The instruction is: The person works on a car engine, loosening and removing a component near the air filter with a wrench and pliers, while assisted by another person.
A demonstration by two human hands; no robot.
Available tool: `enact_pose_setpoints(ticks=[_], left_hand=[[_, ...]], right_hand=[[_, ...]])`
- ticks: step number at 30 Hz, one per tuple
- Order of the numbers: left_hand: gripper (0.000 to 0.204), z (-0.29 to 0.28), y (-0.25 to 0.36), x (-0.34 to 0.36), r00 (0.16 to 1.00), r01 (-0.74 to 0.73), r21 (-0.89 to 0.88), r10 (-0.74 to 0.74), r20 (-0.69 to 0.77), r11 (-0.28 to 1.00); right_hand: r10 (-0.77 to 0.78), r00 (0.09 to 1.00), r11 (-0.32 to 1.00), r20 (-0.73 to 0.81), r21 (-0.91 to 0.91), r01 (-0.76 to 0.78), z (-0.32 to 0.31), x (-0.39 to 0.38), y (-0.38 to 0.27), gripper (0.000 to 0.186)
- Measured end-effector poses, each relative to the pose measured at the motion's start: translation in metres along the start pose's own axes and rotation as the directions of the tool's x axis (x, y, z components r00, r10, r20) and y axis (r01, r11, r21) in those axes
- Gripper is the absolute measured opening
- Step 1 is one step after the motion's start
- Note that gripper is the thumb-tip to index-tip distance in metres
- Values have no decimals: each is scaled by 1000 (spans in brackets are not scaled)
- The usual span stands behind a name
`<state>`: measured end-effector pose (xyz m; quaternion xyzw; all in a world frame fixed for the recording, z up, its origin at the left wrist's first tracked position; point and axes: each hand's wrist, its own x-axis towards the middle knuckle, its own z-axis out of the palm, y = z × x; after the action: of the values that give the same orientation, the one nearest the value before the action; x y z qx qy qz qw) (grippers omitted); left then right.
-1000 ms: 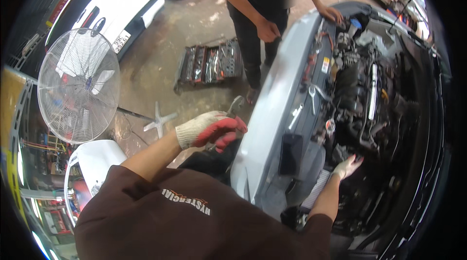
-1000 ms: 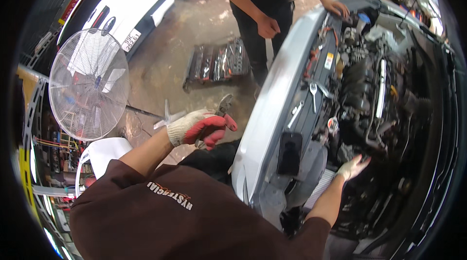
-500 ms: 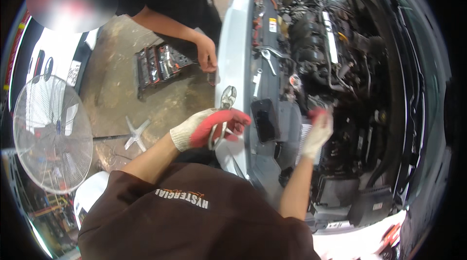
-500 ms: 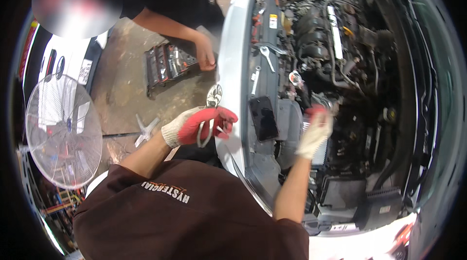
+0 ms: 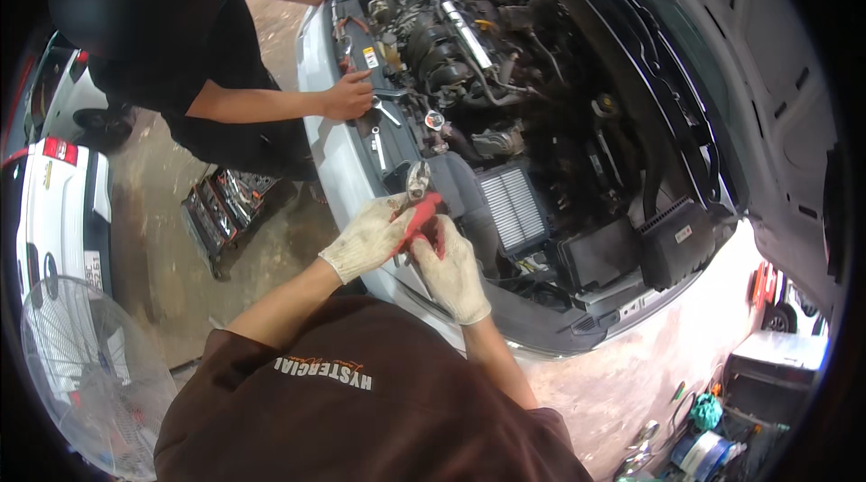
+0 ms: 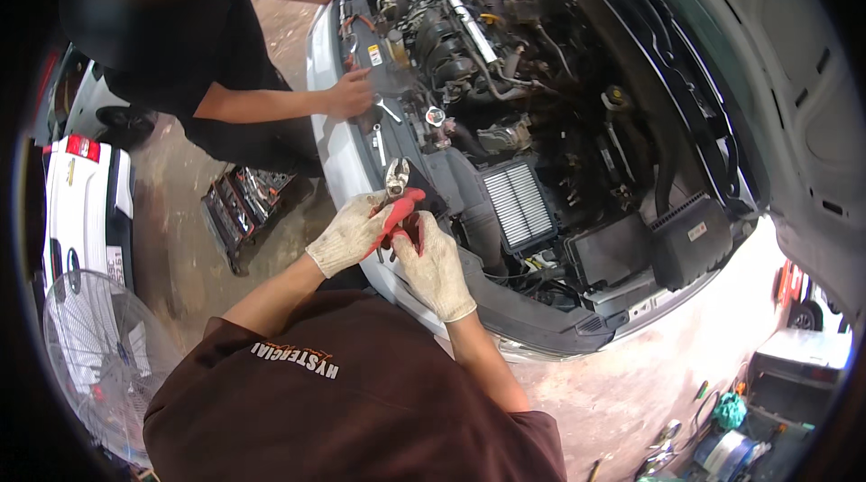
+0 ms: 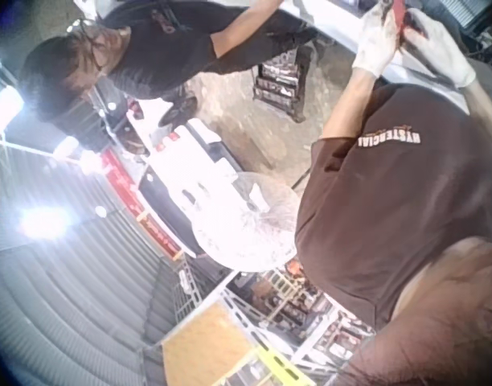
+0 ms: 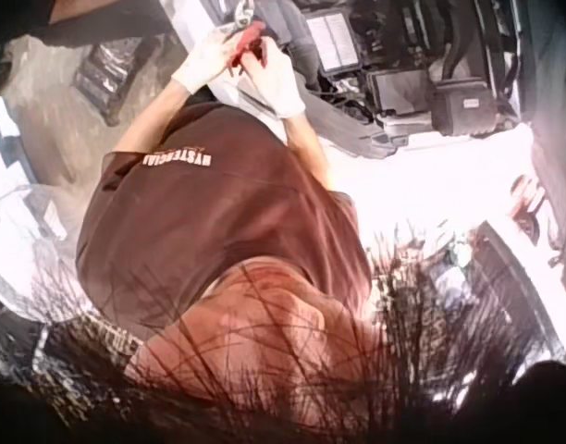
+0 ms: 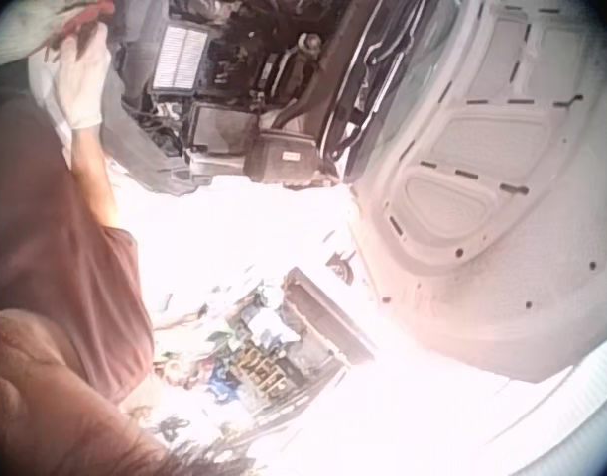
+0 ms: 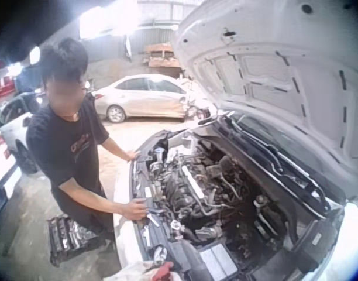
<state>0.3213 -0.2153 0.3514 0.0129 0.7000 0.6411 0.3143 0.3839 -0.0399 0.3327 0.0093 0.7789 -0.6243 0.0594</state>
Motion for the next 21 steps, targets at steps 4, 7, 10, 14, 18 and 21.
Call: enact_pose_setpoints(ticks=[4, 7, 10, 14, 18, 21], left_hand=[[41, 4, -3, -2, 991, -1, 10, 0, 133, 1000], [35, -9, 23, -12, 969, 48, 117, -75, 234, 992], [34, -3, 35, -24, 977, 64, 132, -90, 196, 989], [41, 16, 2, -8, 993, -62, -197, 81, 89, 979], [42, 1, -3, 10, 970, 58, -148, -20, 241, 987], [44, -12, -21, 26, 971, 124, -139, -91, 223, 982]], right_hand=[[-92, 960, 947, -265, -320, 2, -6, -18, 12, 23], [-362, 897, 804, -255, -572, 163, -25, -21, 18, 25], [-320, 903, 829, -287, -545, 120, -22, -23, 7, 21], [-176, 932, 946, -316, -317, 71, 3, -17, -2, 20], [-102, 973, 912, -208, -411, 7, 9, -15, -12, 25], [-36, 994, 861, -103, -508, -22, 1, -11, -5, 36]])
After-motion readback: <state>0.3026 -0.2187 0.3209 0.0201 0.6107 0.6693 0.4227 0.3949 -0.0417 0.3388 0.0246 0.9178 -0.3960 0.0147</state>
